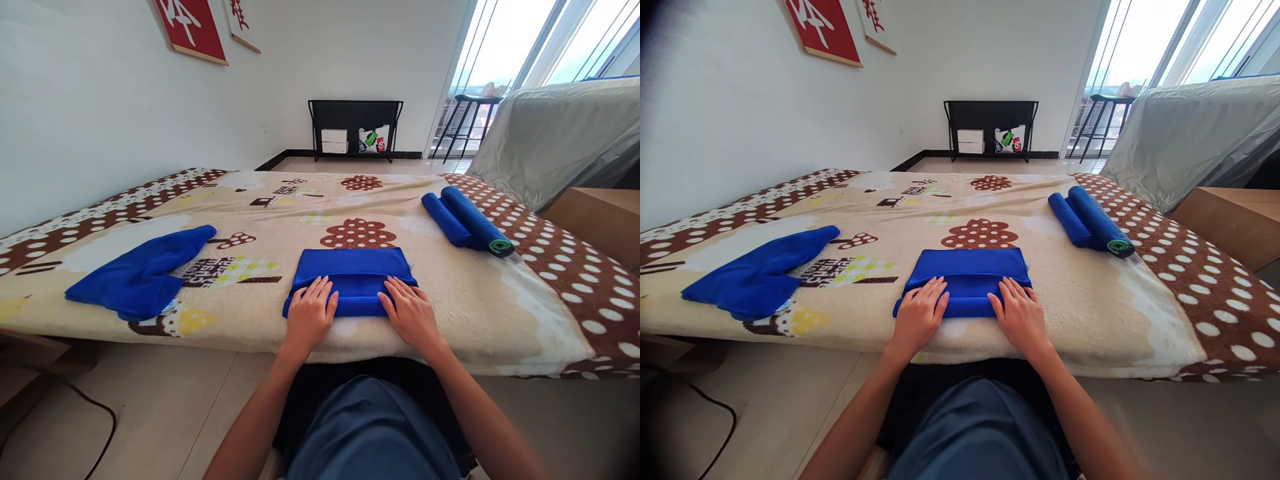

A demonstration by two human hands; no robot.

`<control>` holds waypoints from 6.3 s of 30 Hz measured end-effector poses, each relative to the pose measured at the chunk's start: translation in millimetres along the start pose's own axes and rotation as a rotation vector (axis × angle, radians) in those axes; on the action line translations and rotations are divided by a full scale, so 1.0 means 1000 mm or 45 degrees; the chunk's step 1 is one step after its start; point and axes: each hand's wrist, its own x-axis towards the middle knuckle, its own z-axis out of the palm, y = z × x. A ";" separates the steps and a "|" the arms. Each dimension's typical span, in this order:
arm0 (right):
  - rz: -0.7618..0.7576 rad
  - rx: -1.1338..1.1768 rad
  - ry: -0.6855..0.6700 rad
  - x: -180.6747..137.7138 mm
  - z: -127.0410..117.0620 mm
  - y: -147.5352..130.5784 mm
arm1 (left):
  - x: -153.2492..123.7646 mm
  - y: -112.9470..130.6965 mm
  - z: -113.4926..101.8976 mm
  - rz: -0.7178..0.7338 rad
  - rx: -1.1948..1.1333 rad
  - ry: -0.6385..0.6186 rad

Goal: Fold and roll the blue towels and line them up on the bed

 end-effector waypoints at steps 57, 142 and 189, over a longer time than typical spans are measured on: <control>0.553 0.635 -0.095 0.125 0.048 0.119 | 0.121 -0.133 0.037 -0.531 -0.776 0.002; -0.371 0.162 -0.099 -0.029 -0.035 0.053 | -0.066 -0.044 -0.015 0.177 -0.117 0.160; -0.452 0.142 0.149 -0.025 0.008 -0.021 | -0.043 0.005 -0.007 0.273 -0.021 0.048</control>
